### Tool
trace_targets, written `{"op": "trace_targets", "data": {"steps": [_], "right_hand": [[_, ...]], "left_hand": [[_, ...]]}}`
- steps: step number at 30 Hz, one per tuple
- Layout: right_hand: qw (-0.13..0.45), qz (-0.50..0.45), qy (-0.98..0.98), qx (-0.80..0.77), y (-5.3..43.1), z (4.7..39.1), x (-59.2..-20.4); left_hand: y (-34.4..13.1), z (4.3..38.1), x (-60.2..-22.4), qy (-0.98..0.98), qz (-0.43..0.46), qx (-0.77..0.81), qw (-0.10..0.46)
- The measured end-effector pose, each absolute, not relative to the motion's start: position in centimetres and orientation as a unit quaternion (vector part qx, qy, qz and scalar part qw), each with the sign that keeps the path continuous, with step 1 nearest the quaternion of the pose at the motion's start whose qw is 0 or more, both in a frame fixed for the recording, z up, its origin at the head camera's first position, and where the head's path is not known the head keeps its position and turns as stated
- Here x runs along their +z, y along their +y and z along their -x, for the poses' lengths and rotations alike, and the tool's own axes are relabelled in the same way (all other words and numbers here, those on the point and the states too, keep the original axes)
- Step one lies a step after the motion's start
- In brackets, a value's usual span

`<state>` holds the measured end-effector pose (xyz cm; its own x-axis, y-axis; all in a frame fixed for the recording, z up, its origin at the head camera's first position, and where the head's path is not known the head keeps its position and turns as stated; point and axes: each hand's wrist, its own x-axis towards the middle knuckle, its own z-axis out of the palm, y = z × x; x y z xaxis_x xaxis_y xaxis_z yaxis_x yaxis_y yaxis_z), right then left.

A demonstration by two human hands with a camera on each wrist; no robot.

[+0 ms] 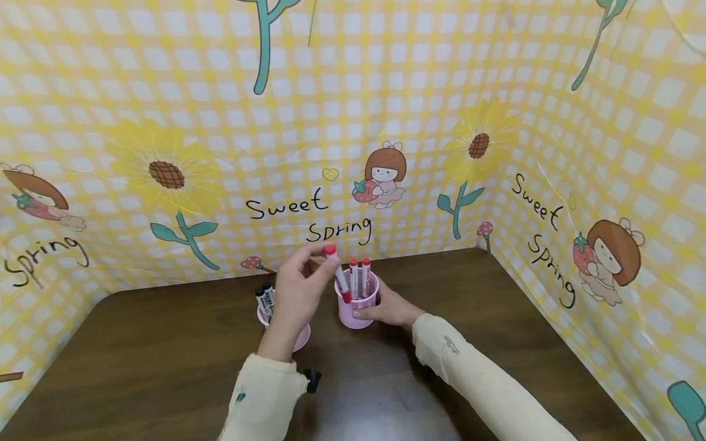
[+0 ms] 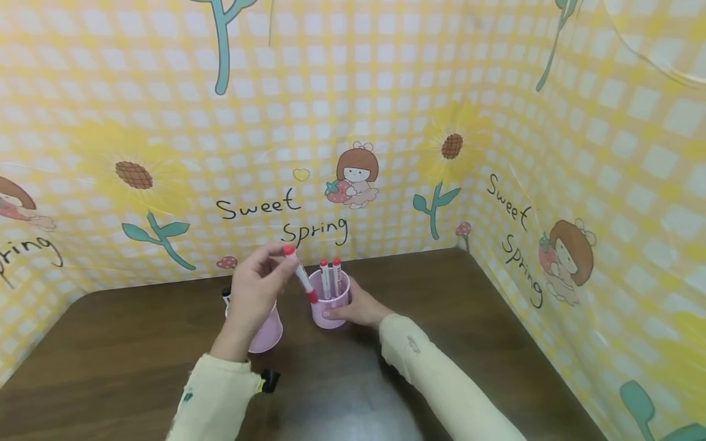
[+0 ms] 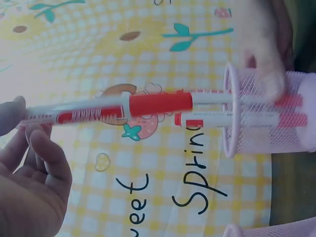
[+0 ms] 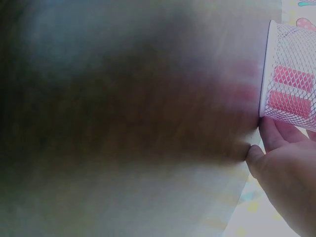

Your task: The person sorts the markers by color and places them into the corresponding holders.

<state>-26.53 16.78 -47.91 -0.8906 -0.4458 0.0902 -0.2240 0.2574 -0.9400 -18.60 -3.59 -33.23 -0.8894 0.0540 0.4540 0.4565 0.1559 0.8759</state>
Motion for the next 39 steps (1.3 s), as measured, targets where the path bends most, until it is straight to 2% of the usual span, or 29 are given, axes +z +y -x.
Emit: {"op": "trace_targets", "data": {"steps": [3,6,16,39], "right_hand": [[0.098,0.204,0.793,-0.566,16.8,26.6,-47.8],[0.103,0.195,0.794,-0.566,17.0,26.7,-47.8],[0.119,0.207,0.787,-0.568,16.7,25.0,-45.5],[0.127,0.188,0.800,-0.555,16.7,24.8,-44.6]], "left_hand": [[-3.1,20.2,-33.0,-0.755,0.166,-0.608,0.181],[-2.5,21.4,-33.5,-0.769,0.163,-0.591,0.178],[-2.1,23.9,-36.7,-0.824,0.117,-0.538,0.134],[-1.8,25.2,-40.2,-0.869,0.071,-0.478,0.107]]}}
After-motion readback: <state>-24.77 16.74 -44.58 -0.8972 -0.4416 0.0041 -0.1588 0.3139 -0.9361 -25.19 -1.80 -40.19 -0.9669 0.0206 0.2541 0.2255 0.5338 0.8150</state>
